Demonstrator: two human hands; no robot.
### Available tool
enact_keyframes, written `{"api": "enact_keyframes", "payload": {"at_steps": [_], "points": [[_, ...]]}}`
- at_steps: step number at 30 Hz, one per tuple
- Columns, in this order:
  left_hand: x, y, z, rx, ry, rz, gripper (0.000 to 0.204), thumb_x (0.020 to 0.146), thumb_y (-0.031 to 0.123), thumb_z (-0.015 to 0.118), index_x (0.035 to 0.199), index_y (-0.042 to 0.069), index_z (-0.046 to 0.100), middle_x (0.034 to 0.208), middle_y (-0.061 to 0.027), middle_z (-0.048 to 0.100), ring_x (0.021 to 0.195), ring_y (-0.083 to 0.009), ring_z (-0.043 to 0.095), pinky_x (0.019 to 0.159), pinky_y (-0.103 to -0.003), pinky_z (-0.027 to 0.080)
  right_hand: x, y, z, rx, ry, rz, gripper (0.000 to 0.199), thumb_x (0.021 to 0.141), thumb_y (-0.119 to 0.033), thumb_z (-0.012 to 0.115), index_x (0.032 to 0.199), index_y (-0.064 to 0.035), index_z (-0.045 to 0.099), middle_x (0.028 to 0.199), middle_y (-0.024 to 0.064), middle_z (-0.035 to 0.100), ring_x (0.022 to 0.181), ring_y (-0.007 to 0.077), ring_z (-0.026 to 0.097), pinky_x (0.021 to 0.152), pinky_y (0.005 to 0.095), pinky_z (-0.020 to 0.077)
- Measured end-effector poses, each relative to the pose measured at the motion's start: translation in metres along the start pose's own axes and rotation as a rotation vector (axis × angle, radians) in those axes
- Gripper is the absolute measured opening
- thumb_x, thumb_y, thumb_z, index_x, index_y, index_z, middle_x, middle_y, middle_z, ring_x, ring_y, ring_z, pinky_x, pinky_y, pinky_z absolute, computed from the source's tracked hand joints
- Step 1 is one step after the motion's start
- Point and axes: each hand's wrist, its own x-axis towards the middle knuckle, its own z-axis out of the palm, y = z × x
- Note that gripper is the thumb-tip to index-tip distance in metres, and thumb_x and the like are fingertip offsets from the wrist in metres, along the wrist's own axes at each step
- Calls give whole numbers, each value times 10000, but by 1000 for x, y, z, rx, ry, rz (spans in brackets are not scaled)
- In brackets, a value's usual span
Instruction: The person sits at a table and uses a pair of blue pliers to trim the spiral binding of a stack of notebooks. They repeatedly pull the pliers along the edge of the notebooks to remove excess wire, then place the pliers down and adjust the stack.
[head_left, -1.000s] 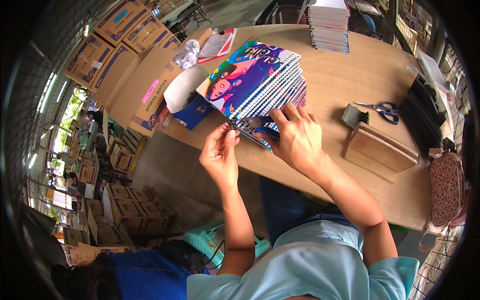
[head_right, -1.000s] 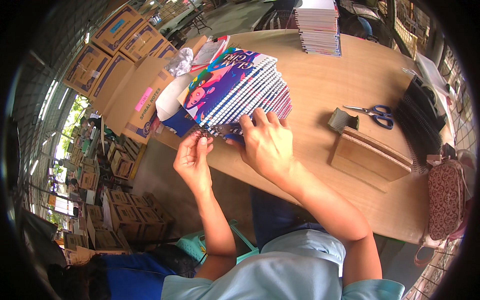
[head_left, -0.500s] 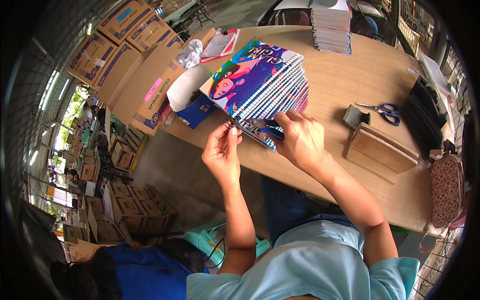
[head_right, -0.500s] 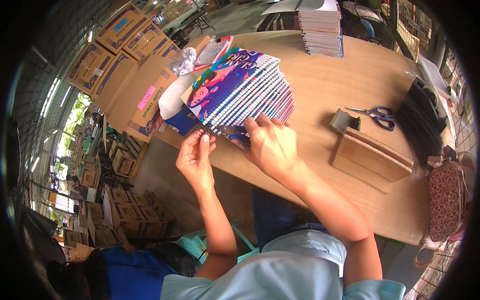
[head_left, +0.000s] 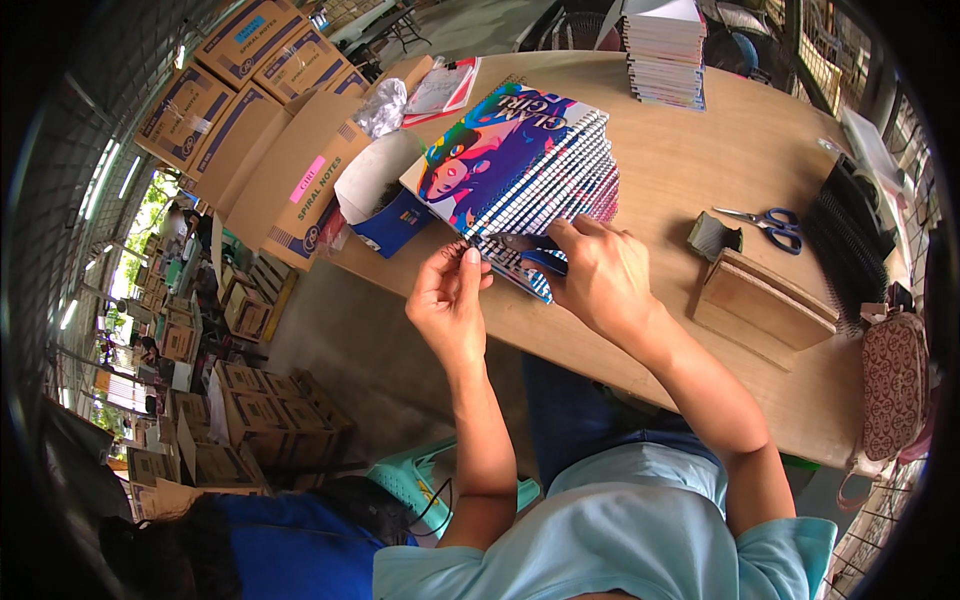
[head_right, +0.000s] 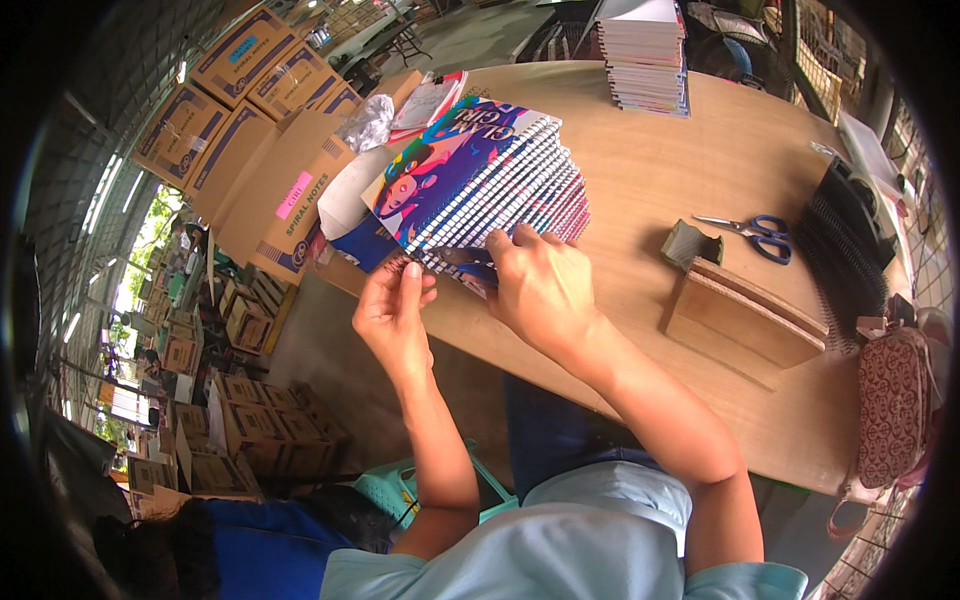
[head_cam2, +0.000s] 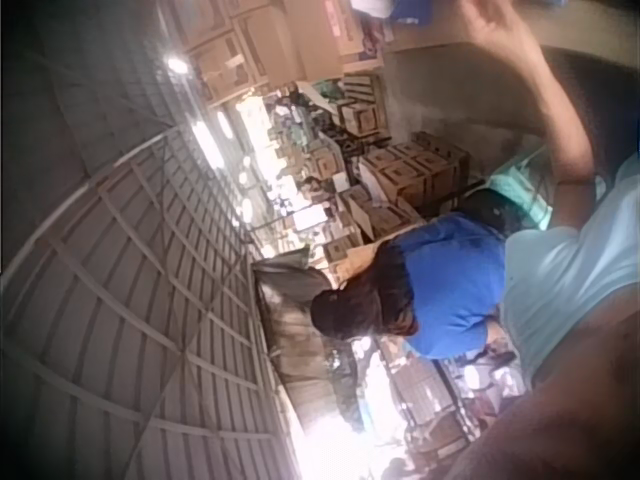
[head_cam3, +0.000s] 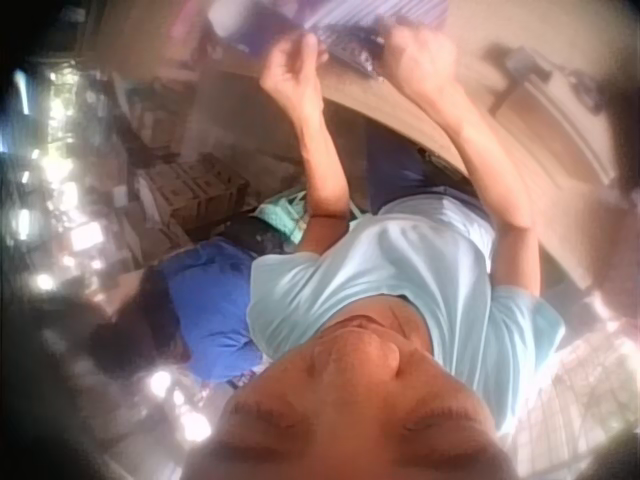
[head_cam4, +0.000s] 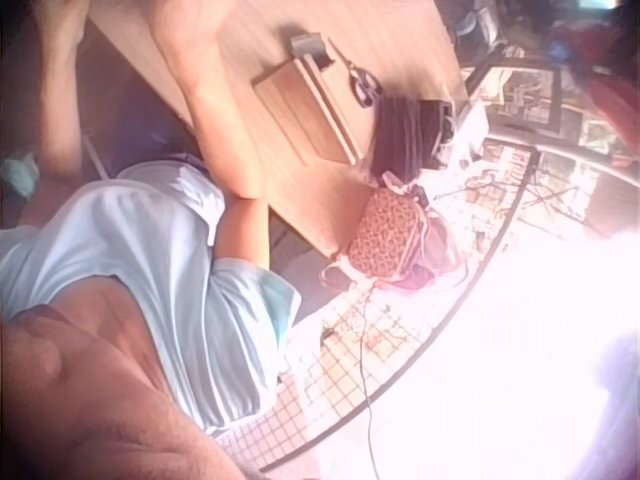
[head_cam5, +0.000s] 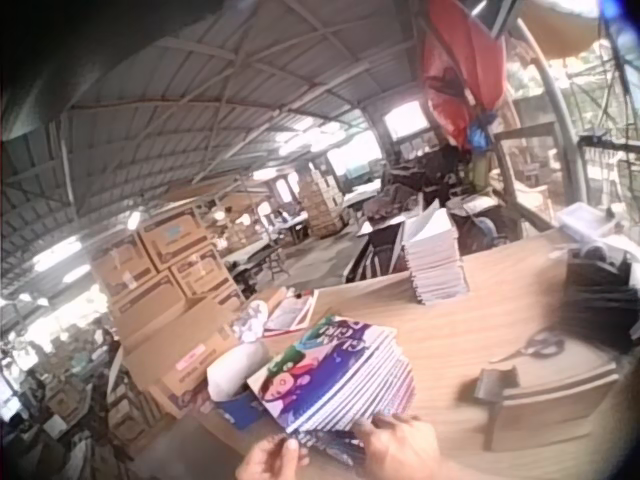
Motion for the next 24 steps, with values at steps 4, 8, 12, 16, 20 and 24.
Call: {"api": "enact_keyframes", "payload": {"at_steps": [4,8,12,16,20,24], "points": [[1,0,-8,34,33,43,148,899,32,673,1022,-45,646,896,-84,685,728,-111,662,622,-235,562,-3,-4,-9,-73,209,-114,431,726,-364,788,1005,-73,634,922,95,606,830,293,627,690,421,510],[4,10,-9,89,4,94,162,899,19,668,1047,-43,646,914,-90,689,738,-111,662,631,-234,561,2,-11,-7,-74,235,-163,436,720,-372,784,989,-64,634,953,102,578,882,300,606,701,444,498],[6,10,-14,104,-37,131,177,896,4,666,1064,-45,646,923,-89,691,750,-110,663,645,-233,564,6,-16,-4,-78,208,-169,387,720,-366,783,914,-61,644,901,105,612,823,291,634,661,437,504],[4,7,-13,75,-18,127,172,888,-13,668,1057,-41,655,909,-77,684,747,-108,660,647,-233,566,10,-15,-4,22,13,-79,360,712,-361,788,851,-61,646,838,101,627,760,274,648,638,414,516],[11,4,-25,-16,-15,-23,170,883,0,680,1048,-34,666,883,-60,674,729,-105,657,634,-230,569,5,-8,-6,-47,248,-222,395,695,-387,807,891,-77,662,794,77,612,693,278,648,596,404,515],[60,-18,-53,72,-19,-50,164,880,58,698,1011,-39,682,874,-73,683,713,-123,665,642,-246,570,-5,6,-21,188,276,-90,417,760,-355,786,1007,-37,681,783,85,598,684,255,628,618,361,495]]}}
